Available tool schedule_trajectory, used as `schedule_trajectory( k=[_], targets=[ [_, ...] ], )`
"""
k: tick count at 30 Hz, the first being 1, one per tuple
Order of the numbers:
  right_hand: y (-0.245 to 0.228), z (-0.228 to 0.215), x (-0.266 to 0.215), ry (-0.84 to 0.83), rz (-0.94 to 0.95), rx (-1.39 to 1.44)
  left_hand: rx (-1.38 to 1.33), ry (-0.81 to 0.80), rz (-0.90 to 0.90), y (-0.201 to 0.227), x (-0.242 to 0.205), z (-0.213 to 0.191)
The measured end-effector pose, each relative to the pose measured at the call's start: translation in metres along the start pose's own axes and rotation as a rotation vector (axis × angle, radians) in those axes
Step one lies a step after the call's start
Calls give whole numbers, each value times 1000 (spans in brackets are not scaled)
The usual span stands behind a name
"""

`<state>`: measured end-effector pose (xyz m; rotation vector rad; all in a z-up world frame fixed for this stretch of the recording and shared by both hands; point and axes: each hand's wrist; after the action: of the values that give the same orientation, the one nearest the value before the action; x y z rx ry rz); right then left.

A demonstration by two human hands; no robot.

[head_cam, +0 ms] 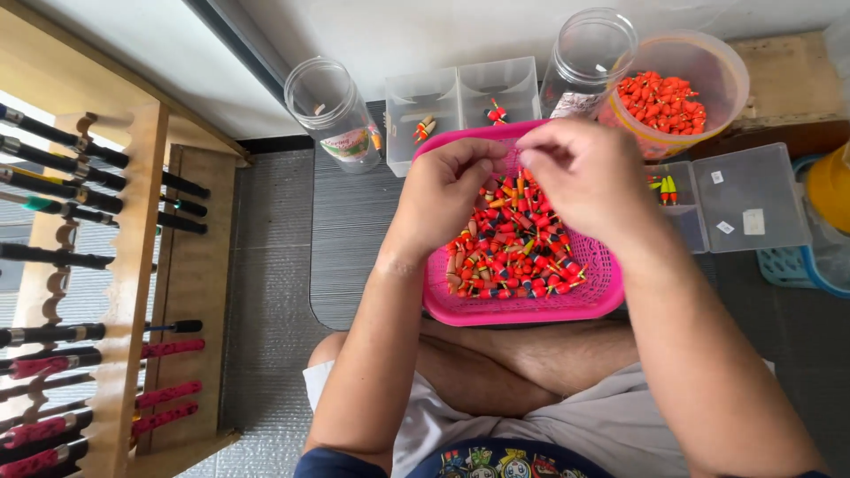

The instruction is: Manually assembling small fishing float components by joining stems to float bodies.

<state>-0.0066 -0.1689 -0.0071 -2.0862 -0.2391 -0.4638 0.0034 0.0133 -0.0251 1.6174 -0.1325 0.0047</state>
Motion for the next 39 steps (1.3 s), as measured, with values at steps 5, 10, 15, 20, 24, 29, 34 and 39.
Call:
schedule_trajectory(
  k=[5, 10, 15, 20, 24, 29, 34, 39],
  targets=[
    [37, 22, -2, -392, -102, -447, -7, 31, 24, 2, -1, -2],
    [36, 34, -14, -502, -251, -468, -12, 28, 39, -1, -2, -3],
    [23, 46, -9, -727, 47, -719, 177, -36, 88, 13, -10, -1],
    [79, 44, -21, -483, -174, -660, 251, 2, 195, 14, -14, -2],
    [58, 26, -11, -270, -163, -470, 36, 359, 166, 1, -8, -5],
    [27, 19, -5, -141, -147, -134, 393, 218, 267, 1, -9, -2],
    [42, 17, -6, -100, 35, -46, 511, 154, 257, 1, -11, -1],
    [47, 18, -1, -1, 137, 307, 390, 180, 269, 5, -12, -2]
  ],
)
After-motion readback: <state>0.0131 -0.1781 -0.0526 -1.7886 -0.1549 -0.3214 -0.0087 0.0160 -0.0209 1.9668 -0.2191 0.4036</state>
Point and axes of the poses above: each hand's wrist, its own x-axis towards the middle knuckle, its own z-axis out of the palm, y = z × x, and after that the axes turned 9 degrees about y, right-handed
